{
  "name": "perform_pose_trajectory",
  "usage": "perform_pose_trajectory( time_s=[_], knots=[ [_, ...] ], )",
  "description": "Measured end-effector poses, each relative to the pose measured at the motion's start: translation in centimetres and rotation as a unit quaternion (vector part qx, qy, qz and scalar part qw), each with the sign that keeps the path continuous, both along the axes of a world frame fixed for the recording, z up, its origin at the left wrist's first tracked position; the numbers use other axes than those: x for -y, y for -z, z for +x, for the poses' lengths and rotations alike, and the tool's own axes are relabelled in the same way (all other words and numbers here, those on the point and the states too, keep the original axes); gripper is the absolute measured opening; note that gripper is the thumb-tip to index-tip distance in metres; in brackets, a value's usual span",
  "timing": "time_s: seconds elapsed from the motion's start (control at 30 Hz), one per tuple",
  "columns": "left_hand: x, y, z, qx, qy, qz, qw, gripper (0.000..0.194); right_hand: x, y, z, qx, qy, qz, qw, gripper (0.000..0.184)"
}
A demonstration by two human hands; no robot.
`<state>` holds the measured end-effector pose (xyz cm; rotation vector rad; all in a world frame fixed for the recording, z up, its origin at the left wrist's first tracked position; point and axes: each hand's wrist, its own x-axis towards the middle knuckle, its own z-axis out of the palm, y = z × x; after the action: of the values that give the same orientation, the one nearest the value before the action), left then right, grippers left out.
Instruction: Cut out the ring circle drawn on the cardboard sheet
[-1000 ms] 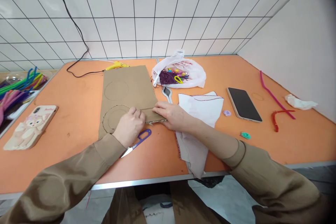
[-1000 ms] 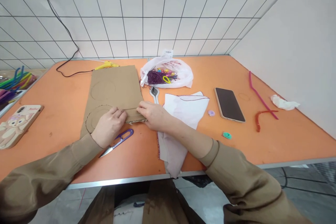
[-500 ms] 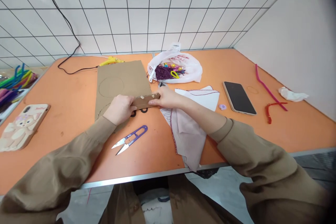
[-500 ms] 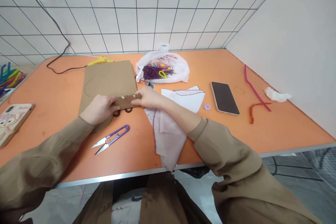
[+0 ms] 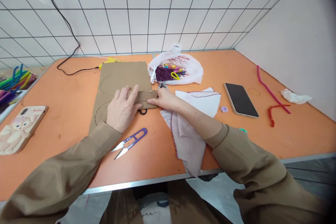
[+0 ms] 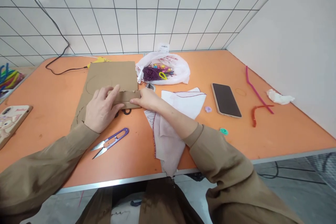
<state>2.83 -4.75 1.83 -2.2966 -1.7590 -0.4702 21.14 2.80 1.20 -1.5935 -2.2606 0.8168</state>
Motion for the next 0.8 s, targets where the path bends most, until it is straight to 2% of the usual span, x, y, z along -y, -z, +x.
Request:
perform_pose_trajectory(
  time_s=[0.07,0.2,0.33,0.53,0.63,0.8],
  knots=[
    [-0.3,0.1,-0.3,0.0,0.018,-0.023,1.0,0.045,-0.2,-0.2,-0.2,0.033,0.002,-0.015,0.999,0.035],
    [-1.3,0.4,-1.2,0.021,0.026,-0.088,0.996,0.051,-0.3,-0.2,-0.6,0.032,0.017,-0.046,0.998,0.038],
    [-2.0,0.4,-1.6,0.051,0.039,-0.12,0.991,0.052,0.3,0.1,-1.1,0.033,0.041,-0.014,0.999,0.05],
    [-2.2,0.1,-1.5,0.07,0.028,-0.14,0.987,0.046,1.6,-0.6,-0.8,0.115,0.035,0.042,0.992,0.054],
    [-2.7,0.0,-1.7,0.075,0.03,-0.164,0.983,0.046,1.4,-0.9,-0.7,0.144,0.012,0.037,0.989,0.053],
    [-3.4,0.3,-2.2,0.076,0.037,-0.182,0.98,0.033,1.1,-0.9,-1.1,0.193,-0.004,0.032,0.981,0.055]
  ],
)
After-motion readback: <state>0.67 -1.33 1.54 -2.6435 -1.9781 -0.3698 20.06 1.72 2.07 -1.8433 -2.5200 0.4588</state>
